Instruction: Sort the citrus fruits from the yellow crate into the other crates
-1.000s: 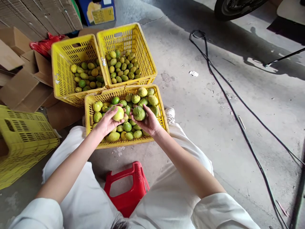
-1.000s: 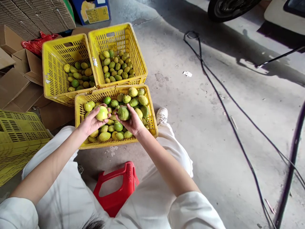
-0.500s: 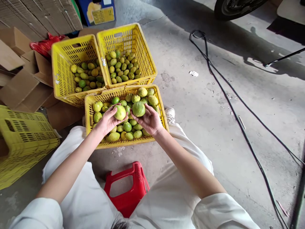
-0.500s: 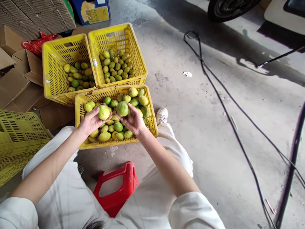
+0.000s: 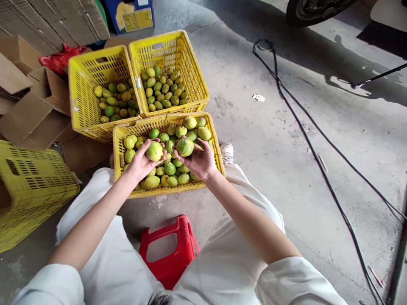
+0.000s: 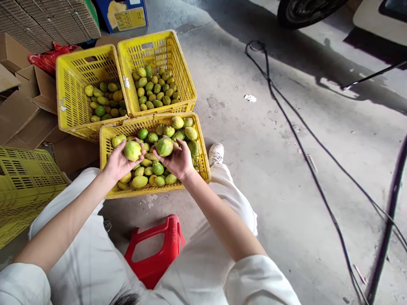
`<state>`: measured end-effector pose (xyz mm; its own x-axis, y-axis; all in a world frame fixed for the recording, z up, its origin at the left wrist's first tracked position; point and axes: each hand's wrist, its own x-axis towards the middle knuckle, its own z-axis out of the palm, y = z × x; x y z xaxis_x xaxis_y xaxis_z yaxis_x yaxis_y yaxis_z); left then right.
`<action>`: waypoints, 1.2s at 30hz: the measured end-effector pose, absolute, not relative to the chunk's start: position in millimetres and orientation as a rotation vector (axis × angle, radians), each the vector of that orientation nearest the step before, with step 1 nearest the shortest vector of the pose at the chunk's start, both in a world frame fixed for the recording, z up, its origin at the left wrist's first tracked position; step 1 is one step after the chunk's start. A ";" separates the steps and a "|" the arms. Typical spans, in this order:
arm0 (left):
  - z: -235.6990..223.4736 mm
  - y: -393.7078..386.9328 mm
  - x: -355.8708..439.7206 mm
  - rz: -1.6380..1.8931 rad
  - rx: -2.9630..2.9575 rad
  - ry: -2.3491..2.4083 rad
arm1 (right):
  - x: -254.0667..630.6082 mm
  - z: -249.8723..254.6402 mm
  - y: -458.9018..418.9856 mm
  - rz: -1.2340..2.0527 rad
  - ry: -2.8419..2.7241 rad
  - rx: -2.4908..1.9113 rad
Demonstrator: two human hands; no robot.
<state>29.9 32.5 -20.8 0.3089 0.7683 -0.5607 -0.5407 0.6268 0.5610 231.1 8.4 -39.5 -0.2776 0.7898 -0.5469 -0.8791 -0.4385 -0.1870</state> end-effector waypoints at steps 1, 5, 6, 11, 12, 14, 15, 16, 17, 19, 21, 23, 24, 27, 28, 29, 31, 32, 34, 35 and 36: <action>-18.7 32.6 30.0 0.882 0.250 0.922 | 230.6 -38.6 8.6 1.894 0.197 -0.687; -11.6 32.0 30.5 0.895 0.175 0.933 | 228.1 -34.4 9.2 1.872 0.225 -0.679; -10.7 31.9 30.9 0.893 0.175 0.931 | 227.8 -33.5 9.3 1.874 0.227 -0.686; -10.2 32.3 33.5 0.870 0.226 0.940 | 228.1 -32.1 9.3 1.890 0.179 -0.721; -10.6 32.2 33.8 0.870 0.250 0.936 | 228.1 -32.3 9.0 1.887 0.157 -0.730; -11.4 31.7 33.9 0.869 0.290 0.930 | 227.7 -33.1 8.3 1.872 0.103 -0.752; -11.9 31.3 33.7 0.865 0.301 0.929 | 227.4 -33.7 7.8 1.866 0.074 -0.765; -12.3 31.0 33.5 0.862 0.309 0.930 | 227.1 -34.6 7.3 1.863 0.043 -0.776; -12.9 30.8 33.2 0.858 0.313 0.930 | 226.7 -35.7 6.8 1.861 0.016 -0.788; -14.1 30.9 32.5 0.863 0.309 0.929 | 226.2 -38.4 5.8 1.860 -0.022 -0.807; -15.4 31.8 31.8 0.888 0.285 0.924 | 225.8 -41.8 5.1 1.859 -0.031 -0.815; -16.3 33.3 31.4 0.912 0.259 0.919 | 225.9 -45.2 4.9 1.855 -0.015 -0.807; -16.3 34.1 31.3 0.919 0.249 0.921 | 226.2 -46.7 5.0 1.855 -0.006 -0.798; -14.2 35.8 31.2 0.921 0.203 0.953 | 228.4 -48.6 5.9 1.863 0.018 -0.762; -13.0 36.0 31.1 0.918 0.178 0.961 | 229.5 -48.2 6.2 1.876 0.029 -0.745; -11.8 36.1 31.0 0.913 0.152 0.962 | 230.6 -47.2 6.6 1.891 0.042 -0.724; -9.9 36.1 30.5 0.905 0.118 0.951 | 232.5 -44.1 7.0 1.918 0.079 -0.685; -9.3 36.1 30.4 0.907 0.108 0.944 | 233.1 -42.3 7.1 1.923 0.100 -0.670; -8.9 36.0 30.4 0.924 0.097 0.945 | 232.9 -39.0 7.2 1.915 0.131 -0.652; -9.0 36.0 30.6 0.937 0.095 0.953 | 232.3 -37.8 7.2 1.909 0.141 -0.647; -9.3 35.8 31.1 0.950 0.095 0.962 | 231.5 -36.9 7.2 1.904 0.149 -0.641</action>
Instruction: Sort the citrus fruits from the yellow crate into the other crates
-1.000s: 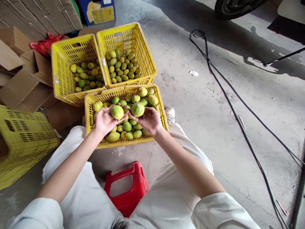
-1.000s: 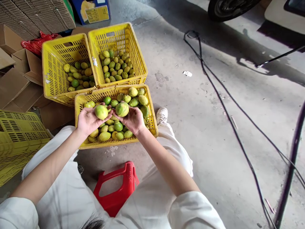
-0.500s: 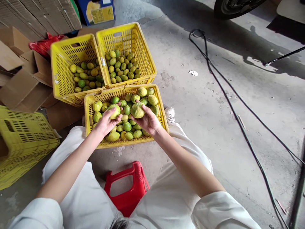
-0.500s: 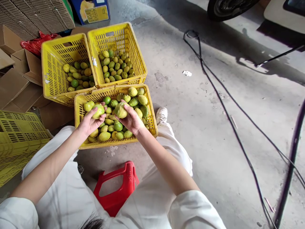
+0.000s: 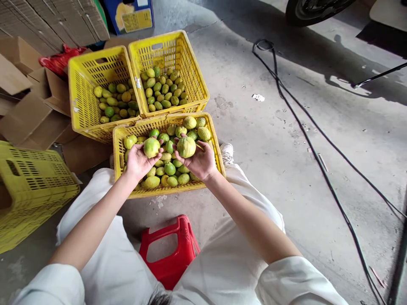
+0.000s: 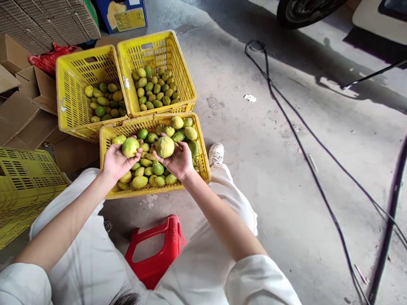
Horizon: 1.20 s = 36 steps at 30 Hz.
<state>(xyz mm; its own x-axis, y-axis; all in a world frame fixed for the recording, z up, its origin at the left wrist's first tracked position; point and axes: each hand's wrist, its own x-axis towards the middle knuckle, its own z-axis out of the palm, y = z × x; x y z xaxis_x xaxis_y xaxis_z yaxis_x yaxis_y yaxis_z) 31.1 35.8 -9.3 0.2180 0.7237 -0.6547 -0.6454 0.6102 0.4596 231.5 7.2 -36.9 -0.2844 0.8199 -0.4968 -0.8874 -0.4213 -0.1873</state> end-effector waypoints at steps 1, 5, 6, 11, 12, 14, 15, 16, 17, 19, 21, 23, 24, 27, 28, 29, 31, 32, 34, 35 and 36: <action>-9.6 35.6 31.6 0.962 0.099 0.969 | 230.6 -36.3 7.3 1.901 0.158 -0.635; -13.4 33.9 32.8 0.994 0.166 0.961 | 228.1 -34.8 7.6 1.887 0.213 -0.644; -15.0 33.4 32.4 0.996 0.192 0.953 | 228.0 -34.4 7.7 1.879 0.221 -0.656; -23.8 32.3 29.0 0.976 0.314 0.957 | 228.6 -34.0 6.8 1.872 0.179 -0.725; -24.7 32.3 28.9 0.971 0.334 0.955 | 228.5 -34.5 6.5 1.876 0.174 -0.731; -25.0 32.3 29.9 0.961 0.367 0.955 | 228.0 -35.8 5.9 1.882 0.177 -0.741; -24.5 32.1 31.0 0.950 0.378 0.963 | 227.6 -36.5 5.6 1.884 0.177 -0.746; -23.8 32.0 32.4 0.938 0.381 0.979 | 227.3 -37.1 5.4 1.887 0.175 -0.753; -23.0 31.7 33.8 0.929 0.377 0.999 | 227.0 -37.6 5.3 1.890 0.171 -0.760; -21.6 31.1 36.1 0.923 0.360 1.041 | 226.6 -38.0 5.2 1.901 0.166 -0.769; -21.0 30.6 36.9 0.917 0.343 1.058 | 226.6 -37.2 5.4 1.910 0.161 -0.776; -20.9 30.4 36.2 0.894 0.338 1.041 | 226.9 -35.2 5.7 1.914 0.151 -0.782; -20.9 30.4 35.5 0.872 0.342 1.029 | 227.1 -33.8 5.9 1.918 0.145 -0.781; -19.5 31.2 34.1 0.827 0.356 1.010 | 227.5 -29.6 6.8 1.931 0.155 -0.756; -18.4 31.8 34.1 0.826 0.344 1.010 | 227.4 -28.5 7.1 1.931 0.165 -0.744; -17.2 32.4 34.4 0.835 0.316 1.011 | 227.1 -27.9 7.5 1.928 0.175 -0.735; -14.8 33.8 35.2 0.871 0.236 1.014 | 226.2 -27.8 8.1 1.924 0.187 -0.734; -14.0 34.5 35.6 0.885 0.204 1.015 | 225.7 -28.4 8.4 1.922 0.184 -0.737; -13.8 35.1 36.2 0.895 0.190 1.013 | 225.2 -30.5 8.6 1.923 0.161 -0.751; -14.5 35.1 36.2 0.892 0.204 1.013 | 225.2 -31.9 8.5 1.923 0.143 -0.760; -15.6 34.9 36.1 0.888 0.228 1.014 | 225.4 -33.3 8.3 1.922 0.125 -0.771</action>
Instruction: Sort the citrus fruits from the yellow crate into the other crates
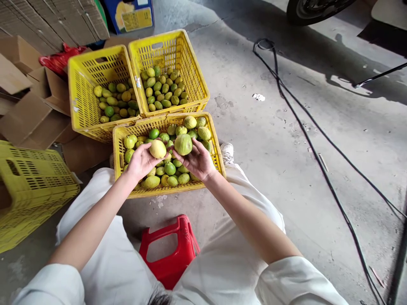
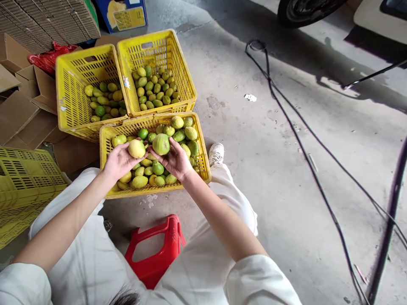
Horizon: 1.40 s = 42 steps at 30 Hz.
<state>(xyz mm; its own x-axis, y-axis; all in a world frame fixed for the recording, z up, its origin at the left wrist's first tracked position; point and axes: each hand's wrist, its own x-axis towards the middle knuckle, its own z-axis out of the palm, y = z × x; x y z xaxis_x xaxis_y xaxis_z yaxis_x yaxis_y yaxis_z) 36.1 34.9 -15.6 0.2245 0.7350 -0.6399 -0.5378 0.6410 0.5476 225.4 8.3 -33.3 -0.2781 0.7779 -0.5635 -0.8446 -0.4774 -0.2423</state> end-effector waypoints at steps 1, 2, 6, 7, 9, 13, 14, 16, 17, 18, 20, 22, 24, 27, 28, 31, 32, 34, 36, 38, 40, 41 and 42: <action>-16.9 34.5 35.9 0.890 0.255 1.014 | 225.8 -34.6 8.0 1.921 0.112 -0.783; -18.2 34.0 35.6 0.899 0.281 1.011 | 226.3 -35.8 7.5 1.920 0.104 -0.794; -19.8 32.9 34.1 0.948 0.344 0.964 | 226.7 -37.1 5.6 1.918 0.091 -0.808; -19.0 33.2 33.9 0.950 0.344 0.957 | 226.3 -36.7 5.3 1.921 0.086 -0.809; -16.8 34.1 34.0 0.944 0.322 0.959 | 225.3 -35.6 5.2 1.923 0.072 -0.812; -12.7 36.4 34.2 0.932 0.217 0.994 | 225.6 -33.8 6.2 1.902 0.029 -0.803; -12.2 36.8 34.0 0.934 0.195 1.005 | 226.3 -33.5 6.6 1.904 0.023 -0.787; -12.1 36.9 33.6 0.951 0.180 1.018 | 227.7 -32.7 7.1 1.923 0.028 -0.744; -12.3 36.8 33.3 0.961 0.187 1.019 | 228.1 -32.3 7.3 1.935 0.036 -0.724; -12.7 36.5 33.1 0.967 0.201 1.018 | 228.2 -31.8 7.3 1.945 0.047 -0.711; -13.6 35.4 32.7 0.952 0.238 1.003 | 227.5 -30.5 7.1 1.961 0.062 -0.704; -14.5 33.9 32.3 0.930 0.259 0.961 | 226.2 -29.3 6.7 1.972 0.068 -0.717; -15.3 32.5 31.9 0.921 0.250 0.895 | 225.2 -28.8 6.4 1.973 0.070 -0.738; -16.1 32.1 32.1 0.905 0.241 0.843 | 225.4 -30.8 6.3 1.966 0.084 -0.761; -16.2 32.6 32.5 0.899 0.247 0.852 | 225.7 -31.9 6.5 1.962 0.095 -0.764; -15.3 35.0 33.9 0.909 0.240 0.929 | 226.7 -33.7 7.4 1.929 0.139 -0.772; -14.7 35.8 34.0 0.916 0.223 0.953 | 226.8 -33.4 7.9 1.916 0.157 -0.776; -13.4 36.9 33.6 0.928 0.189 0.975 | 226.4 -31.3 8.9 1.896 0.196 -0.774; -12.9 37.0 32.3 0.936 0.168 0.975 | 225.8 -28.7 10.1 1.878 0.234 -0.758; -13.7 36.3 31.1 0.934 0.174 0.966 | 225.6 -27.4 10.9 1.858 0.251 -0.737; -15.8 35.3 30.4 0.900 0.213 0.959 | 226.1 -28.2 10.8 1.861 0.231 -0.719; -17.2 34.9 30.3 0.882 0.242 0.948 | 226.5 -29.3 10.4 1.873 0.205 -0.715; -18.8 34.5 30.3 0.866 0.276 0.931 | 226.9 -30.5 9.6 1.888 0.170 -0.721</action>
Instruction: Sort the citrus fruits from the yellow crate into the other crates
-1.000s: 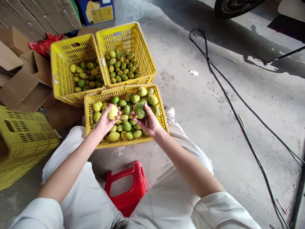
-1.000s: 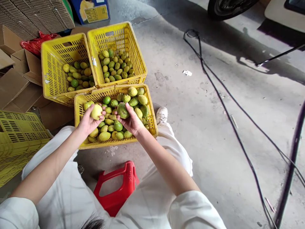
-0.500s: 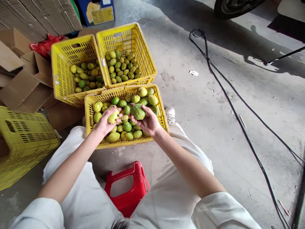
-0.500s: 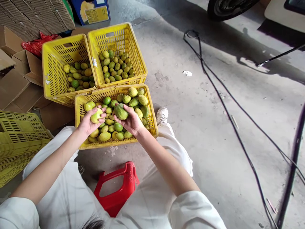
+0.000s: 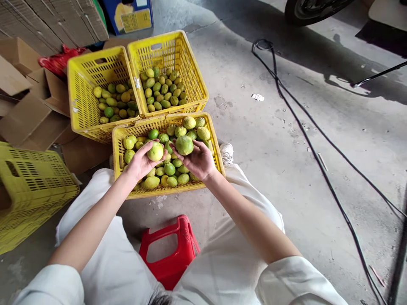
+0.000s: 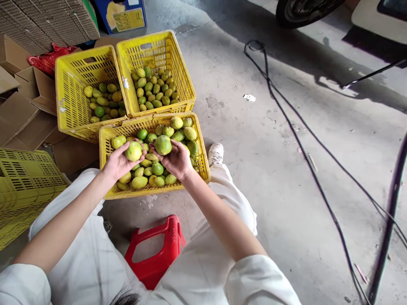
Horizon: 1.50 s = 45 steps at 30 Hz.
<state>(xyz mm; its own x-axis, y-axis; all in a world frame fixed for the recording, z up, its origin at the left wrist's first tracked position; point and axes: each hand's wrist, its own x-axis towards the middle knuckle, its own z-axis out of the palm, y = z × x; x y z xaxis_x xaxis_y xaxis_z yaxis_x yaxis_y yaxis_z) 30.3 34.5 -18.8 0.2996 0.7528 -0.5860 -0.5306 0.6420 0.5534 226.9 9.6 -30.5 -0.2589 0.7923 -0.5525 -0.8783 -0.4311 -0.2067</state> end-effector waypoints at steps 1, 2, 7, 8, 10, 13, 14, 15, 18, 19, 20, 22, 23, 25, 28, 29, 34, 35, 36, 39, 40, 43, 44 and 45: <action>-20.3 34.3 30.2 0.853 0.310 0.909 | 227.1 -31.8 8.6 1.904 0.129 -0.737; -21.7 34.1 30.2 0.845 0.344 0.886 | 227.1 -32.9 7.4 1.918 0.086 -0.761; -21.8 34.8 31.4 0.813 0.429 0.954 | 224.3 -34.9 2.7 1.927 -0.058 -0.850; -20.1 35.1 32.1 0.800 0.400 0.984 | 223.9 -34.5 2.7 1.921 -0.056 -0.853; -15.9 35.6 33.4 0.781 0.309 1.018 | 224.3 -32.9 3.8 1.913 -0.018 -0.843; -11.4 36.6 34.1 0.790 0.232 1.036 | 227.0 -29.4 7.1 1.895 0.057 -0.785; -11.1 37.1 33.7 0.799 0.242 1.035 | 228.1 -28.2 8.1 1.885 0.064 -0.771; -11.4 37.7 33.0 0.805 0.266 1.031 | 229.0 -27.1 8.8 1.877 0.060 -0.766; -15.0 39.4 29.5 0.829 0.345 1.017 | 229.5 -25.1 8.4 1.868 -0.024 -0.790; -16.3 39.8 28.4 0.841 0.352 1.014 | 228.8 -25.0 7.5 1.866 -0.063 -0.800; -17.4 40.0 27.4 0.852 0.348 1.013 | 227.6 -25.3 6.4 1.860 -0.095 -0.812; -18.2 40.2 26.5 0.860 0.327 1.019 | 224.6 -26.7 4.5 1.838 -0.113 -0.862; -18.1 40.3 26.6 0.861 0.319 1.032 | 223.1 -27.8 3.8 1.830 -0.101 -0.902; -17.4 40.4 27.7 0.856 0.316 1.096 | 220.6 -30.7 3.4 1.828 -0.062 -1.015; -17.5 41.5 30.1 0.795 0.254 1.267 | 218.8 -37.8 3.7 1.866 0.023 -1.205; -18.2 42.0 30.5 0.769 0.201 1.321 | 218.5 -41.4 3.7 1.878 0.082 -1.258; -23.2 41.9 25.5 0.774 -0.097 1.412 | 217.9 -68.2 -1.8 1.716 0.460 -1.405; -23.3 41.2 23.1 0.790 -0.136 1.402 | 218.1 -73.8 -4.1 1.679 0.474 -1.430; -23.0 40.6 20.3 0.805 -0.160 1.388 | 218.2 -78.8 -6.6 1.658 0.483 -1.456; -19.8 39.2 10.1 0.854 -0.208 1.342 | 216.2 -88.0 -12.5 1.642 0.498 -1.518; -18.6 39.3 6.1 0.870 -0.217 1.330 | 213.8 -89.2 -12.6 1.638 0.500 -1.549; -16.0 41.0 -7.4 0.927 -0.258 1.297 | 196.5 -87.7 -1.7 1.644 0.478 -1.614; -15.8 41.9 -12.2 0.947 -0.276 1.288 | 186.6 -85.6 6.7 1.655 0.462 -1.618; -15.8 42.8 -16.9 0.966 -0.294 1.281 | 174.6 -82.8 17.6 1.674 0.442 -1.610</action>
